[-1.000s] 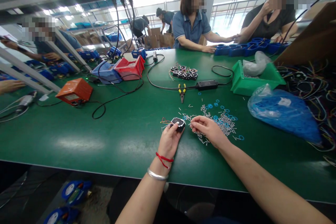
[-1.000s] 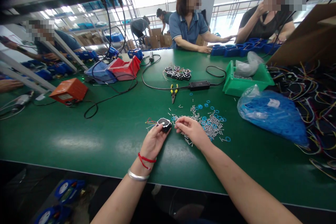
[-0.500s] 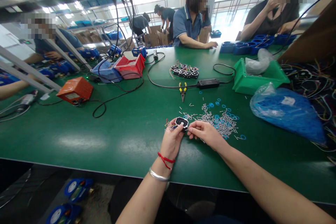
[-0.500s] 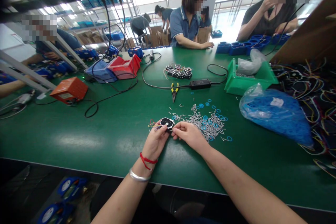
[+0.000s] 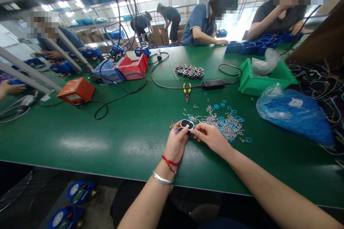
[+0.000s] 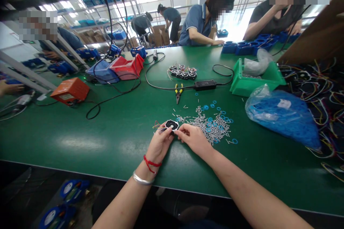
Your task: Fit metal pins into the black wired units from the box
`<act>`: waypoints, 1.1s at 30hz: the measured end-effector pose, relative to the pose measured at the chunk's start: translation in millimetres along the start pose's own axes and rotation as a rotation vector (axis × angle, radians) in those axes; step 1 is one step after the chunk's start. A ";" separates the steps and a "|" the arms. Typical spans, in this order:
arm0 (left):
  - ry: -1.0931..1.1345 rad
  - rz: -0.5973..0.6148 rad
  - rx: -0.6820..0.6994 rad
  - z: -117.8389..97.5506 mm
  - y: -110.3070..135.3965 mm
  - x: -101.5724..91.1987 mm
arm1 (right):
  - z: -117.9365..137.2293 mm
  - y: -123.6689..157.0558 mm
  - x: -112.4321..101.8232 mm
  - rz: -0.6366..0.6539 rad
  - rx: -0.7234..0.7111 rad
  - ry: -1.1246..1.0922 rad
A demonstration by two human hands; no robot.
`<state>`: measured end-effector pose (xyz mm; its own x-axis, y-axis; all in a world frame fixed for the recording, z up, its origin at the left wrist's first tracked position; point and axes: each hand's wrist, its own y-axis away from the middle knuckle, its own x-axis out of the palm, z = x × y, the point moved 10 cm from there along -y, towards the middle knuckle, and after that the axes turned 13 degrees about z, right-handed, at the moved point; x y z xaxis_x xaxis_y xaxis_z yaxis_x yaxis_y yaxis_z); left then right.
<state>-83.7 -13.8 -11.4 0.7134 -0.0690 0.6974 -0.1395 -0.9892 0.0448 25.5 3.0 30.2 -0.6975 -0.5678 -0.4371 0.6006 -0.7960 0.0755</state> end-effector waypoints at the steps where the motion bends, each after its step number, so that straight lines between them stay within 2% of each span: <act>1: 0.015 -0.008 0.002 -0.7 -0.3 -1.3 | 0.2 0.4 -7.5 -0.036 -0.012 0.059; 4: 0.071 -0.075 0.024 -4.5 -0.1 -11.7 | -7.0 0.8 -30.7 -0.160 -0.016 0.260; 6: 0.102 -0.123 0.022 -4.5 0.8 -19.2 | -13.8 -2.2 -35.9 -0.182 -0.016 0.402; 9: 0.128 -0.147 -0.008 -1.3 2.0 -23.7 | -20.4 -9.8 -27.1 -0.141 -0.036 0.569; 13: 0.152 -0.115 -0.045 1.4 2.9 -19.9 | -21.4 -16.9 -10.1 -0.083 -0.060 0.686; 22: 0.226 0.008 -0.230 16.7 6.2 -3.0 | -23.5 -14.0 -6.2 -0.095 -0.031 0.686; 28: 0.207 0.021 -0.247 18.5 5.1 -2.3 | -23.2 -14.7 -1.0 -0.088 -0.015 0.689; 33: 0.212 -0.014 -0.235 18.7 4.0 -10.1 | -21.1 -15.9 -13.1 -0.192 -0.043 0.682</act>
<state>-78.6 -19.4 -31.7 0.5606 -0.0029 0.8281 -0.3034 -0.9312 0.2021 33.4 27.5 15.8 -0.4013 -0.1492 -0.9037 0.5164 -0.8517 -0.0888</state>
